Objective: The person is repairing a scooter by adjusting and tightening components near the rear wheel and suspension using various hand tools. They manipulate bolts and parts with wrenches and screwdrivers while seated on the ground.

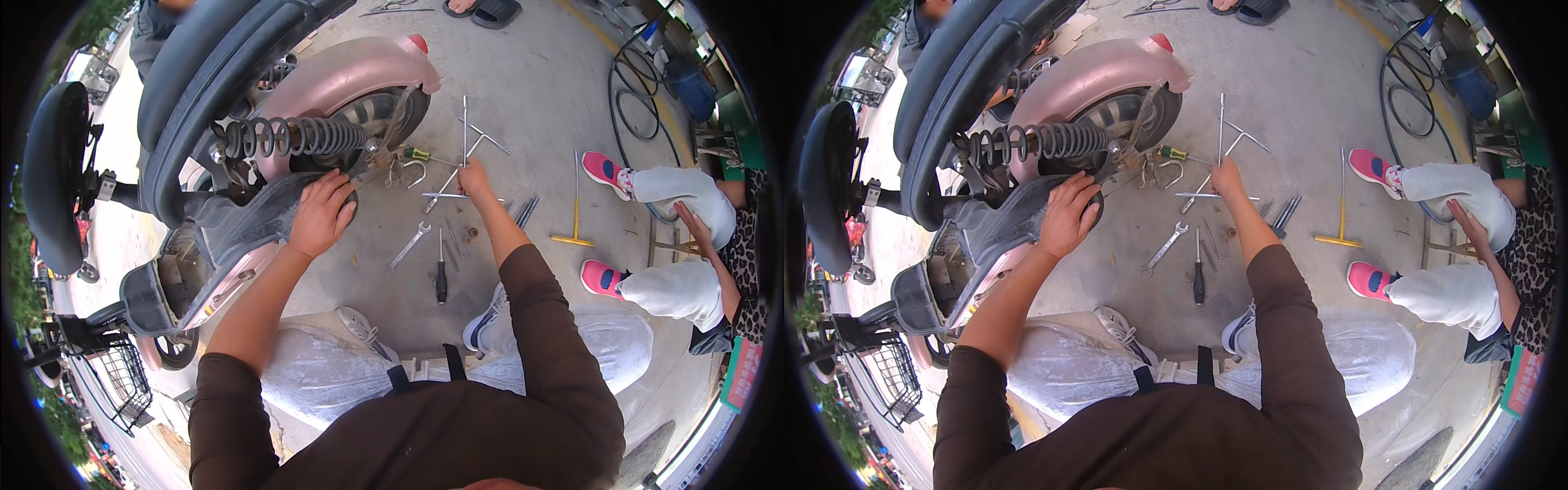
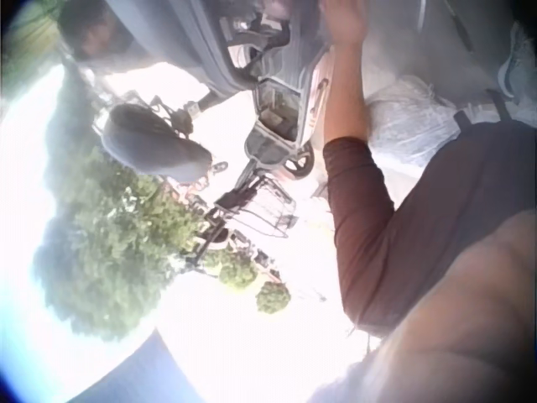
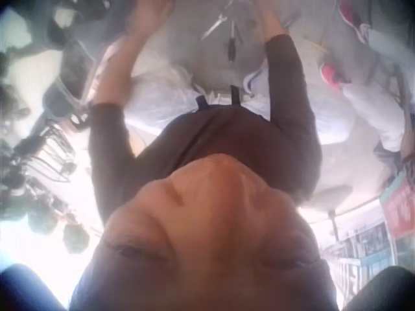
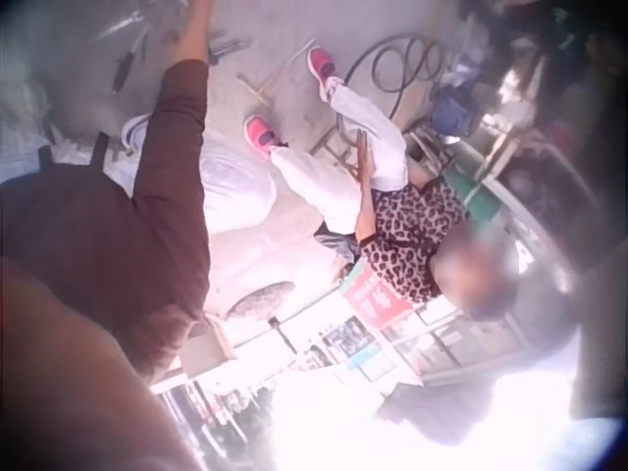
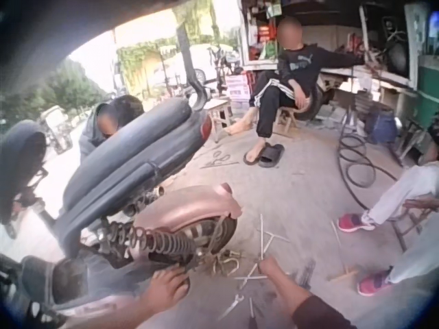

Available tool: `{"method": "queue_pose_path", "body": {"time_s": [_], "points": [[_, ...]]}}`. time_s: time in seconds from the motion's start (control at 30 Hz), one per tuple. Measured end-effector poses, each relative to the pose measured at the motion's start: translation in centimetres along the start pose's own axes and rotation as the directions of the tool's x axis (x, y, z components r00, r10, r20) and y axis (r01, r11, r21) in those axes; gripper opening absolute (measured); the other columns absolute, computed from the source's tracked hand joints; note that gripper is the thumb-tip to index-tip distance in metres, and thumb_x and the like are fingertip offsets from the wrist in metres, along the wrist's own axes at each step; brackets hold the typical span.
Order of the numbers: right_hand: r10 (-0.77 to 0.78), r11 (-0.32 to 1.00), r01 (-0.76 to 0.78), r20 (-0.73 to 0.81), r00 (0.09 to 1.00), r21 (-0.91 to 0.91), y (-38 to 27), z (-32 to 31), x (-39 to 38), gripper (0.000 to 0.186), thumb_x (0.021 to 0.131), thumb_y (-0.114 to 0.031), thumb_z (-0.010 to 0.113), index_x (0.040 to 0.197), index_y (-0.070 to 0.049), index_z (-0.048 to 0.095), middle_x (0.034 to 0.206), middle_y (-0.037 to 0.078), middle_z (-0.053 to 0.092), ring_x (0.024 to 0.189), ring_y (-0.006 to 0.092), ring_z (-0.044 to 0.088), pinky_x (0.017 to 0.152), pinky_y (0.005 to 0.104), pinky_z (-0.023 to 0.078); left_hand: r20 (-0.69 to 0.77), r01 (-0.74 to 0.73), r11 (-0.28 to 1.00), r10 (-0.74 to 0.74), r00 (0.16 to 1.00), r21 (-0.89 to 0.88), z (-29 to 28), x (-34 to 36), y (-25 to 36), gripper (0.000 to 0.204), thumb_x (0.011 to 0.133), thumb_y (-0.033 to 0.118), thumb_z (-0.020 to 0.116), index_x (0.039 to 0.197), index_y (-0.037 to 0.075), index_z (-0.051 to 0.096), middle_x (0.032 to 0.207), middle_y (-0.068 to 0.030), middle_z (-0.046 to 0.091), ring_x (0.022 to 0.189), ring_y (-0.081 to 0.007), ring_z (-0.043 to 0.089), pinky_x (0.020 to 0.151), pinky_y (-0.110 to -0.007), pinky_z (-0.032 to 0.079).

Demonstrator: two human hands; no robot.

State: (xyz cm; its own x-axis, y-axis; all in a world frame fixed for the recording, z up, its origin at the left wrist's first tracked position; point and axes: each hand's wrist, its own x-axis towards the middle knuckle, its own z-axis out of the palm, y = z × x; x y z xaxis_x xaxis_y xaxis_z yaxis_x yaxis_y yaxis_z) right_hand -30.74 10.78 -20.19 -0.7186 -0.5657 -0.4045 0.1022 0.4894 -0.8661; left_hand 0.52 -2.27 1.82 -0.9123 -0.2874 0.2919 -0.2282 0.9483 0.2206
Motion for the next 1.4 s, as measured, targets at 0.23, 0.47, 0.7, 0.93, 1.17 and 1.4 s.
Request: {"method": "queue_pose_path", "body": {"time_s": [0.23,0.47,0.7,0.93,1.17,1.4], "points": [[-0.256,0.834,0.198,-0.045,0.965,-0.515,-1.0,0.4,4.0,0.030,0.079,-0.011,0.050,0.106,-0.003,0.059,0.100,0.024,0.062,0.097,0.0387,0.058,0.081,0.0461,0.046,0.026,0.020,1.000,-0.020,0.999,-0.009,0.1,0.4,-0.1,0.030,0.081,0.019,0.059,0.107,0.005,0.058,0.117,-0.0105,0.053,0.119,-0.0279,0.045,0.094,-0.040,0.035],[-0.369,0.613,0.250,0.008,0.930,-0.750,-5.0,0.4,8.7,0.021,0.079,-0.006,0.048,0.097,-0.006,0.058,0.098,0.017,0.062,0.093,0.0357,0.060,0.076,0.0472,0.047,0.056,0.032,0.999,-0.032,0.998,-0.009,0.0,1.2,0.6,0.030,0.081,0.018,0.059,0.108,0.005,0.059,0.118,-0.0102,0.053,0.119,-0.0282,0.045,0.095,-0.040,0.034],[-0.568,0.520,0.285,-0.076,0.820,-0.805,-5.5,-0.6,9.5,0.021,0.078,-0.005,0.049,0.096,-0.007,0.060,0.100,0.015,0.060,0.093,0.0330,0.059,0.080,0.0457,0.044,0.083,0.030,0.999,-0.032,0.996,0.030,0.4,0.9,0.6,0.031,0.082,0.019,0.056,0.109,0.005,0.059,0.121,-0.0111,0.052,0.120,-0.0293,0.044,0.095,-0.041,0.033],[-0.466,0.811,0.226,-0.361,0.808,-0.540,2.2,-5.8,6.9,0.020,0.076,-0.008,0.051,0.090,-0.004,0.064,0.091,0.017,0.062,0.091,0.0333,0.059,0.081,0.0423,0.046,0.071,0.017,0.999,-0.019,0.997,0.034,0.4,1.1,0.7,0.029,0.083,0.016,0.055,0.109,0.004,0.059,0.119,-0.0111,0.053,0.120,-0.0294,0.044,0.096,-0.041,0.033],[-0.320,0.805,-0.128,-0.605,0.729,-0.579,10.5,-17.0,0.8,0.025,0.076,-0.012,0.051,0.096,-0.004,0.064,0.098,0.021,0.061,0.097,0.0342,0.056,0.085,0.0411,0.046,0.036,0.030,0.999,-0.031,0.999,0.028,0.3,0.5,0.2,0.028,0.082,0.017,0.057,0.108,0.006,0.059,0.118,-0.0096,0.054,0.119,-0.0280,0.046,0.096,-0.040,0.034],[-0.054,0.714,-0.579,-0.856,0.515,-0.394,13.2,-22.5,-3.5,0.031,0.076,-0.019,0.058,0.103,-0.005,0.060,0.109,0.018,0.058,0.103,0.0350,0.055,0.087,0.0431,0.046,0.009,0.005,1.000,-0.006,1.000,0.025,0.6,0.4,-0.2,0.029,0.081,0.019,0.058,0.107,0.006,0.059,0.116,-0.0096,0.055,0.118,-0.0270,0.047,0.095,-0.039,0.035]]}}
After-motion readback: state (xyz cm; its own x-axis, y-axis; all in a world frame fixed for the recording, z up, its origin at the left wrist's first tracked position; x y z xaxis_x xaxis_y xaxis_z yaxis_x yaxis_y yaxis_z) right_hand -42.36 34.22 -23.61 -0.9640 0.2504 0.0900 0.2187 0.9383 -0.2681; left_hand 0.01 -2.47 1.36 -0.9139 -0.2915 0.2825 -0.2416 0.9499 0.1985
